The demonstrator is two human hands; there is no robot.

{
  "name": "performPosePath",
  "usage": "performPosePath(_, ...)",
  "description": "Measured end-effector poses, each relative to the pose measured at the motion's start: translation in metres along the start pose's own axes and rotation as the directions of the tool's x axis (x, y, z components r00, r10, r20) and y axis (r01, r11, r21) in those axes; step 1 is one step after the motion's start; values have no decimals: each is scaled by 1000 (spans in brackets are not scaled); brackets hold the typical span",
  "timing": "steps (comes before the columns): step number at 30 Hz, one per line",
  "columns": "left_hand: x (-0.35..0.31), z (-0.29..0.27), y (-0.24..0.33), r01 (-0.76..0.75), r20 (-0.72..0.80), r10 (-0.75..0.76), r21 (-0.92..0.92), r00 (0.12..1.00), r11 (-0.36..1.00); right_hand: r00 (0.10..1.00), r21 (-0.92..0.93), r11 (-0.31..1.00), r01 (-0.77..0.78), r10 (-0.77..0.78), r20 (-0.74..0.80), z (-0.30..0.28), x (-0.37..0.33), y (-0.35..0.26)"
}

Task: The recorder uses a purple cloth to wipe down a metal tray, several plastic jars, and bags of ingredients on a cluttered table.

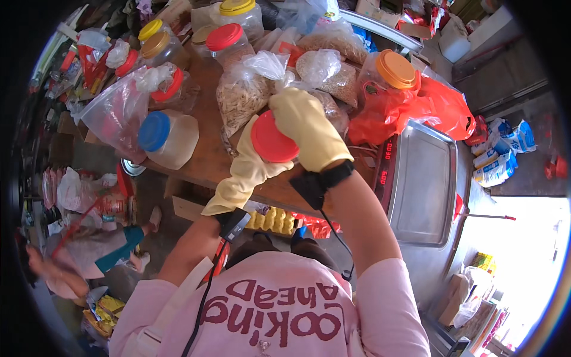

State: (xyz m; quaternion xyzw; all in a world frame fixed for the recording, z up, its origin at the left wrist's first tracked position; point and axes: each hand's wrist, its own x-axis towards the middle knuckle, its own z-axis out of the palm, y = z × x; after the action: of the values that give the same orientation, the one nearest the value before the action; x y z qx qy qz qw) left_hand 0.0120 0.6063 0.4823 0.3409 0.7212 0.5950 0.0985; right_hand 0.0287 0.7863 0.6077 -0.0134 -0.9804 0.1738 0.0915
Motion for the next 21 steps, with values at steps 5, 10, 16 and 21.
performPosePath(5, 2, -9, 1, 20, 70, -22, 33, 997, 999, 920, 420, 866, -270, 361, -153, 16, -73, 29)
performPosePath(10, -7, -3, 10, 98, 94, -59, -503, 994, 859, 820, 462, 757, -462, 563, -104, 37, -138, 33)
performPosePath(16, -6, -10, 24, -60, 60, 63, -39, 996, 997, 828, 631, 776, 10, 348, -440, -41, -68, -19)
performPosePath(21, 9, 0, 38, -69, 152, 69, -5, 986, 998, 934, 188, 943, 276, -217, -283, -20, -43, -6)
